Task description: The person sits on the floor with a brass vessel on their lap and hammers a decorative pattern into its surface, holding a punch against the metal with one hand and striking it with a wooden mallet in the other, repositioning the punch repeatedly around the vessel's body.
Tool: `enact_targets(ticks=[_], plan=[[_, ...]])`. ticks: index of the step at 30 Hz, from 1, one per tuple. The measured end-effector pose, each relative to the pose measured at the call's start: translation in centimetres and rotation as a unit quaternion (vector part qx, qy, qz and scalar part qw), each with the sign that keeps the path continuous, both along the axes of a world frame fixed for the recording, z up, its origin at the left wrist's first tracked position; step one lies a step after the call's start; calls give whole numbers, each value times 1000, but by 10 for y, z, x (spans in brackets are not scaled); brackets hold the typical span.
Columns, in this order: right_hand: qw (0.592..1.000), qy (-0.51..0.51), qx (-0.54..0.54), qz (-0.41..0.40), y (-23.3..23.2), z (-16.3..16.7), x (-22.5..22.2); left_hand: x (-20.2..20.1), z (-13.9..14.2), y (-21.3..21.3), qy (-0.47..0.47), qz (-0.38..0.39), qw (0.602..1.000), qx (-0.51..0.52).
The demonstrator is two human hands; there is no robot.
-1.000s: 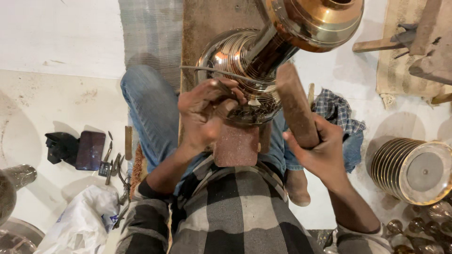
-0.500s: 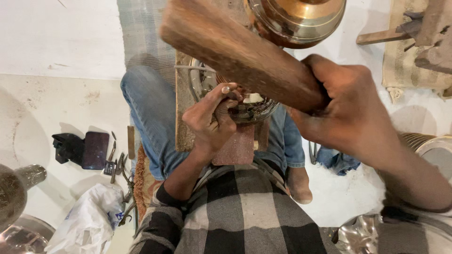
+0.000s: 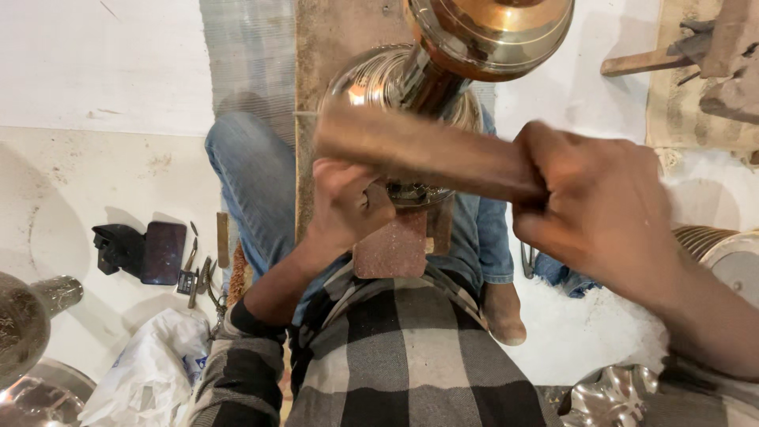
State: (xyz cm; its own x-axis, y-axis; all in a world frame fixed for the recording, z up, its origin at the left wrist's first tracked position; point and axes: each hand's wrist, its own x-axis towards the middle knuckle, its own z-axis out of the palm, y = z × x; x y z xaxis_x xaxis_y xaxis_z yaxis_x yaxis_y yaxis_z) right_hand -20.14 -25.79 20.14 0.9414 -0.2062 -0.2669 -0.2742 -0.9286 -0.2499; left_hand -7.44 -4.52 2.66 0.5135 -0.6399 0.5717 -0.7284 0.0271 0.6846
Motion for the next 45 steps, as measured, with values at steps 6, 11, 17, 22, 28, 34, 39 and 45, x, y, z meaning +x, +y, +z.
enact_targets(ticks=[6, 11, 17, 22, 28, 34, 39, 45], plan=[[976, -215, 41, -16, 2, -34, -35, 15, 1, 1, 12, -105, 992, 73], [950, -238, 169, -110, 14, -74, -59, 35, 12, -1, -89, -186, 974, 97], [897, -288, 260, -214, 35, -115, -101, 43, 29, -18, -97, -253, 953, 136], [837, -371, 341, -212, 50, -143, -122, 48, 40, -23, -123, -302, 932, 157], [892, -299, 143, -308, 86, -170, -128, 54, 55, -39, -119, -395, 868, 276], [815, -245, 310, -423, 112, -172, -119, 58, 75, -49, -73, -376, 888, 254], [834, -89, 255, -480, 113, -164, -116, 64, 81, -56, -120, -409, 871, 243], [839, -146, 267, -450, 106, -181, -127, 64, 82, -61, -111, -453, 856, 222]])
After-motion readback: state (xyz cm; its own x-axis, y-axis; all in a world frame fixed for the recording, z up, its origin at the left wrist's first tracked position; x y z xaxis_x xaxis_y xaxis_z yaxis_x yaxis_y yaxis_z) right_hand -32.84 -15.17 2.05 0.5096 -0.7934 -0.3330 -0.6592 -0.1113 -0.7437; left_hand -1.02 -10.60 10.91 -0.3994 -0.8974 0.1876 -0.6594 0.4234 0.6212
